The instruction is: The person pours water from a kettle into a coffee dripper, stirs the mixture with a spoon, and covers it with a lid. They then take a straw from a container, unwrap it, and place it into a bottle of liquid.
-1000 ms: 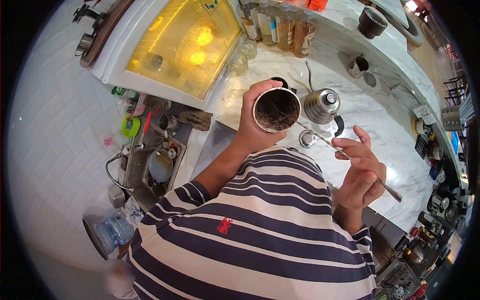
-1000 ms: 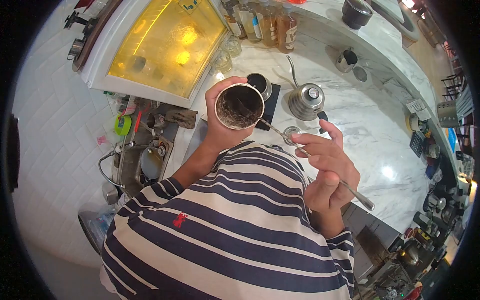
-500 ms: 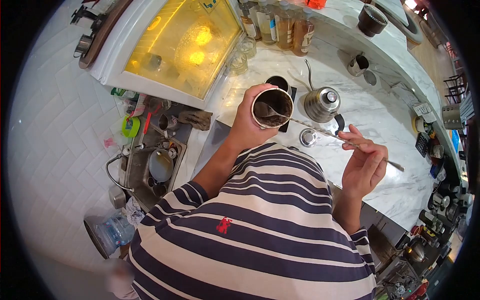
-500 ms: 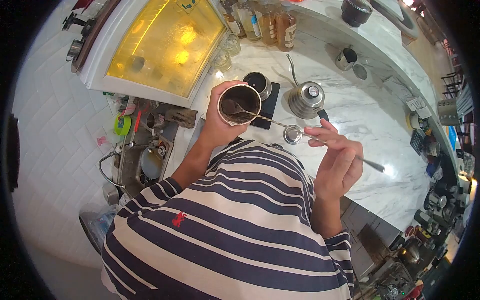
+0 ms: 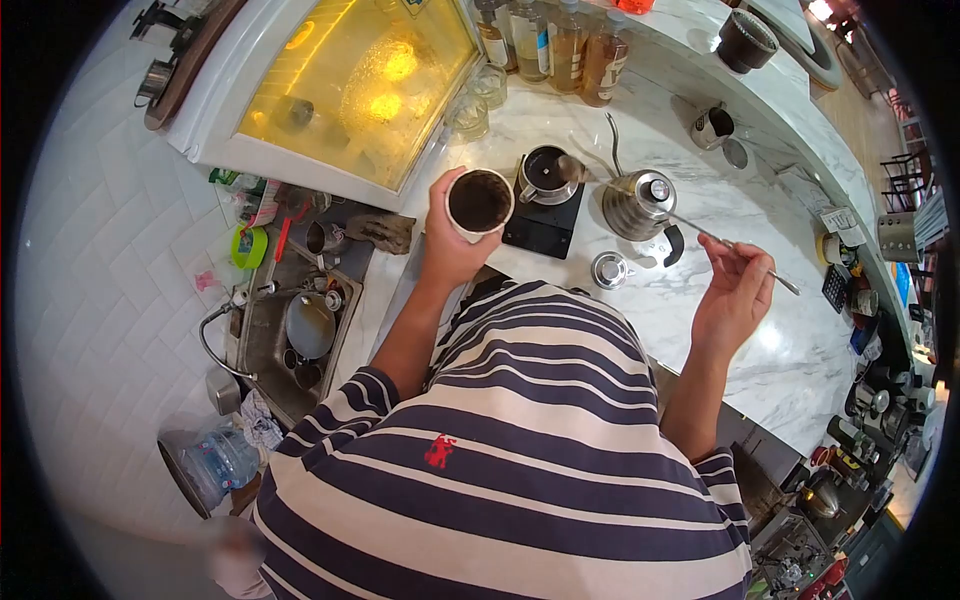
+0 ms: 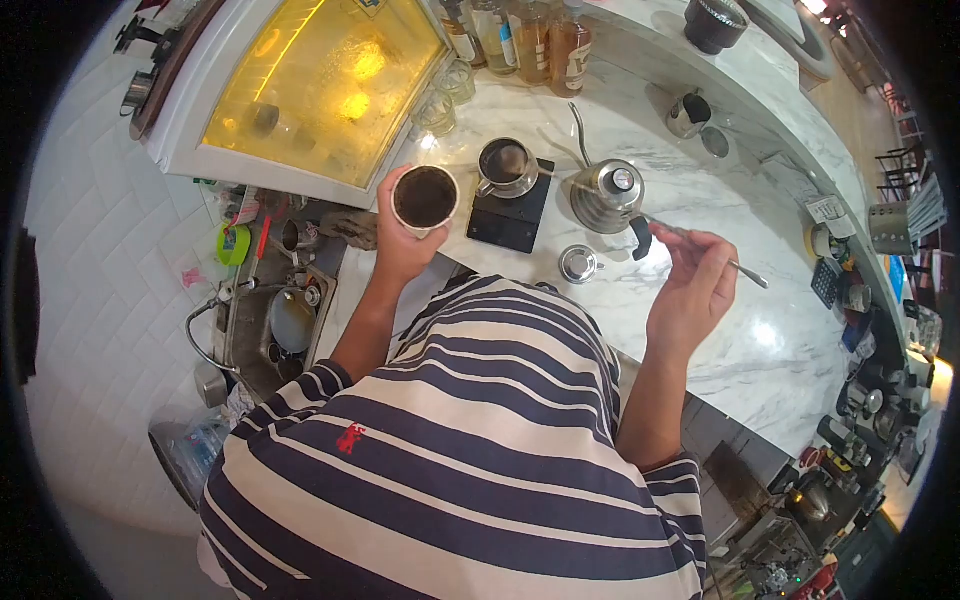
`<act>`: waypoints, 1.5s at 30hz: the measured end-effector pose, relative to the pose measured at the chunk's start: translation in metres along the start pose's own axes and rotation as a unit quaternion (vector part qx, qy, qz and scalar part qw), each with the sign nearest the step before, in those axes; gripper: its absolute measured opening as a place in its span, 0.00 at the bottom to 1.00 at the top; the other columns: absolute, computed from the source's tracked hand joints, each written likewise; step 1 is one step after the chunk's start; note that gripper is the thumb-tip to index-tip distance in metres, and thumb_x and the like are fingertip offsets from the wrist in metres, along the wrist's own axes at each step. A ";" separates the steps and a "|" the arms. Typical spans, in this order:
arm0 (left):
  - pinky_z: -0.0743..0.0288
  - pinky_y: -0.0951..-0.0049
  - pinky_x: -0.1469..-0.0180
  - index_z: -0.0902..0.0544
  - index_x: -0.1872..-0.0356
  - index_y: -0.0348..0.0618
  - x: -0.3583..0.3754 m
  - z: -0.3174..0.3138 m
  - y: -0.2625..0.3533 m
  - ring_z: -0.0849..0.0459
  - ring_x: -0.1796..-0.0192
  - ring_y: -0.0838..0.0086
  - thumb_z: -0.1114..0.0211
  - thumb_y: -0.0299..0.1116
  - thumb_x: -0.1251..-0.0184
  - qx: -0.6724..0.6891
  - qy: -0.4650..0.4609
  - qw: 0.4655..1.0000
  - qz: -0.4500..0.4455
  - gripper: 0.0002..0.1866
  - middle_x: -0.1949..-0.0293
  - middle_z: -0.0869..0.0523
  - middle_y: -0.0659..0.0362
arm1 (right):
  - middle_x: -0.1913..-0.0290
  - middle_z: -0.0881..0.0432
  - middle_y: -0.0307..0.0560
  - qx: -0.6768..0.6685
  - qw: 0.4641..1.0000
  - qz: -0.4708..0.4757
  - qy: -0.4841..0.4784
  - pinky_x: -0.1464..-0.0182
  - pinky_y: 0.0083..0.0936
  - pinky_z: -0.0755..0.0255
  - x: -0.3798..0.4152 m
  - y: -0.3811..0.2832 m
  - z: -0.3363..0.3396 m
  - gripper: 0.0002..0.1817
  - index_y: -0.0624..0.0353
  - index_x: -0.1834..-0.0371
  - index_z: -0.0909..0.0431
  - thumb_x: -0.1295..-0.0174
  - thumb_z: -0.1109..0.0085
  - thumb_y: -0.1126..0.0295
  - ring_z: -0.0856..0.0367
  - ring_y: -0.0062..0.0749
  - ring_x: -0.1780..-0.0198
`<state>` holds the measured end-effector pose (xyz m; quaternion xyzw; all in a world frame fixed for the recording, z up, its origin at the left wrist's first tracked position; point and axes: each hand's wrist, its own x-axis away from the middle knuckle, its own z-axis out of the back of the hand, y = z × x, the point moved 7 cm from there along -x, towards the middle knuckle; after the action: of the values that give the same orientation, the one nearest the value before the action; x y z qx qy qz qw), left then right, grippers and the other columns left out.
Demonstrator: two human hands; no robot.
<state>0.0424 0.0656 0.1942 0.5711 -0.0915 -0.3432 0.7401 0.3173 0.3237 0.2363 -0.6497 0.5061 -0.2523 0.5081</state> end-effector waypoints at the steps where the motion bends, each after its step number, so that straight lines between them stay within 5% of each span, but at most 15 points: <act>1: 0.25 0.64 0.31 0.38 0.25 0.40 0.002 0.004 -0.004 0.18 0.35 0.65 0.26 0.18 0.47 0.003 0.014 1.000 0.012 0.46 0.38 0.21 0.49 | 0.60 0.12 0.58 0.020 1.000 0.001 0.002 0.38 0.42 0.19 -0.002 0.006 -0.002 0.17 0.64 0.52 0.26 0.13 0.60 0.61 0.09 0.47 0.53; 9: 0.24 0.64 0.32 0.39 0.25 0.40 0.008 0.007 -0.014 0.17 0.37 0.66 0.25 0.18 0.46 0.004 0.044 0.999 0.021 0.46 0.39 0.21 0.49 | 0.55 0.12 0.57 0.109 0.991 0.016 -0.071 0.36 0.37 0.22 -0.002 0.041 -0.042 0.16 0.66 0.50 0.25 0.13 0.63 0.66 0.10 0.39 0.48; 14: 0.25 0.64 0.32 0.38 0.25 0.40 0.011 0.003 -0.014 0.17 0.37 0.66 0.24 0.18 0.46 0.005 0.043 0.999 0.029 0.46 0.39 0.21 0.49 | 0.54 0.10 0.50 0.222 0.965 0.063 -0.128 0.45 0.27 0.25 0.002 0.051 -0.057 0.17 0.64 0.50 0.18 0.15 0.57 0.67 0.14 0.30 0.53; 17: 0.25 0.64 0.32 0.38 0.25 0.40 0.012 0.003 -0.016 0.17 0.37 0.66 0.24 0.18 0.46 0.003 0.040 0.999 0.023 0.46 0.38 0.21 0.49 | 0.50 0.12 0.53 0.305 0.933 0.064 -0.179 0.36 0.31 0.26 0.008 0.043 -0.068 0.17 0.67 0.47 0.21 0.14 0.60 0.69 0.13 0.36 0.45; 23: 0.25 0.64 0.31 0.38 0.25 0.40 0.012 0.002 -0.019 0.17 0.36 0.65 0.24 0.19 0.46 0.004 0.043 0.999 0.033 0.46 0.38 0.21 0.49 | 0.48 0.11 0.53 0.278 0.930 0.078 -0.227 0.34 0.30 0.27 0.015 0.046 -0.072 0.15 0.66 0.46 0.19 0.15 0.58 0.69 0.15 0.34 0.42; 26: 0.22 0.63 0.33 0.37 0.26 0.41 0.013 0.000 -0.025 0.16 0.37 0.61 0.23 0.21 0.47 -0.006 0.050 0.999 0.021 0.46 0.39 0.19 0.47 | 0.50 0.10 0.51 0.281 0.923 0.101 -0.242 0.42 0.32 0.22 0.012 0.045 -0.075 0.13 0.62 0.47 0.17 0.17 0.53 0.71 0.12 0.42 0.47; 45: 0.23 0.61 0.32 0.38 0.26 0.40 0.008 -0.009 -0.016 0.17 0.36 0.61 0.23 0.21 0.46 -0.001 0.038 0.999 0.021 0.46 0.38 0.20 0.46 | 0.53 0.10 0.48 0.357 0.870 0.230 -0.251 0.35 0.46 0.23 0.007 0.029 -0.100 0.05 0.61 0.54 0.16 0.26 0.42 0.76 0.12 0.49 0.51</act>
<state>0.0469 0.0656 0.1748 0.5807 -0.0751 -0.3058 0.7508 0.2244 0.2781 0.2443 -0.3307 0.3715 -0.1203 0.8592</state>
